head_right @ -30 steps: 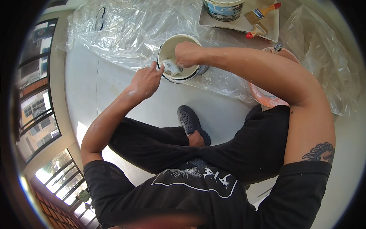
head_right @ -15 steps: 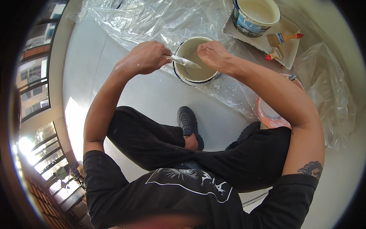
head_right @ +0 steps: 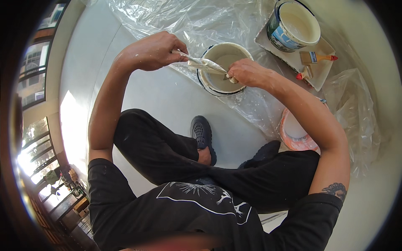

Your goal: Mixing paint and preparation materials in buckets on a covered floor.

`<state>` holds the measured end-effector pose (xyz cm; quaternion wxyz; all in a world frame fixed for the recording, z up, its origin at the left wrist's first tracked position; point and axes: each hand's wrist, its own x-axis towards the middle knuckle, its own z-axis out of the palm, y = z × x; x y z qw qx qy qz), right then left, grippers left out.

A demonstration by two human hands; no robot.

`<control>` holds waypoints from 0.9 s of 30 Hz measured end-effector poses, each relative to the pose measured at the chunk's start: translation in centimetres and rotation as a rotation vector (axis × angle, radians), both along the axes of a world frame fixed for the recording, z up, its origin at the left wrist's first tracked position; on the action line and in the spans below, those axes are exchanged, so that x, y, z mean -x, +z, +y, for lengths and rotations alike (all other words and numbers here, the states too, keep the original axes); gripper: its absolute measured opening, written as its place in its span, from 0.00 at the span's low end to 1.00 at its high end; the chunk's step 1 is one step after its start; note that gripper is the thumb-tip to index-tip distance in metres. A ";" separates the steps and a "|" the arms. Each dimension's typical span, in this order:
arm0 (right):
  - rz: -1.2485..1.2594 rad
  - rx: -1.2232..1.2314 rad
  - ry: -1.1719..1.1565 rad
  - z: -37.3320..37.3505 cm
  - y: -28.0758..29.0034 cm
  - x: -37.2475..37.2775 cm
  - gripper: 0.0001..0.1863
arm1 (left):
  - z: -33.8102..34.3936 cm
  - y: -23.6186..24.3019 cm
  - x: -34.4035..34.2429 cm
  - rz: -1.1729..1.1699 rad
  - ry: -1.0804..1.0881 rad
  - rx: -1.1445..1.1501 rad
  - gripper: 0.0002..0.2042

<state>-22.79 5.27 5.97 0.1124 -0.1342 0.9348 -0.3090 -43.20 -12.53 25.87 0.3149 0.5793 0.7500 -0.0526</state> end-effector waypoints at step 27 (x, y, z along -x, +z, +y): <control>-0.277 -0.225 0.114 -0.8 2.7 2.3 0.06 | -3.9 1.6 5.7 0.070 0.311 -0.230 0.25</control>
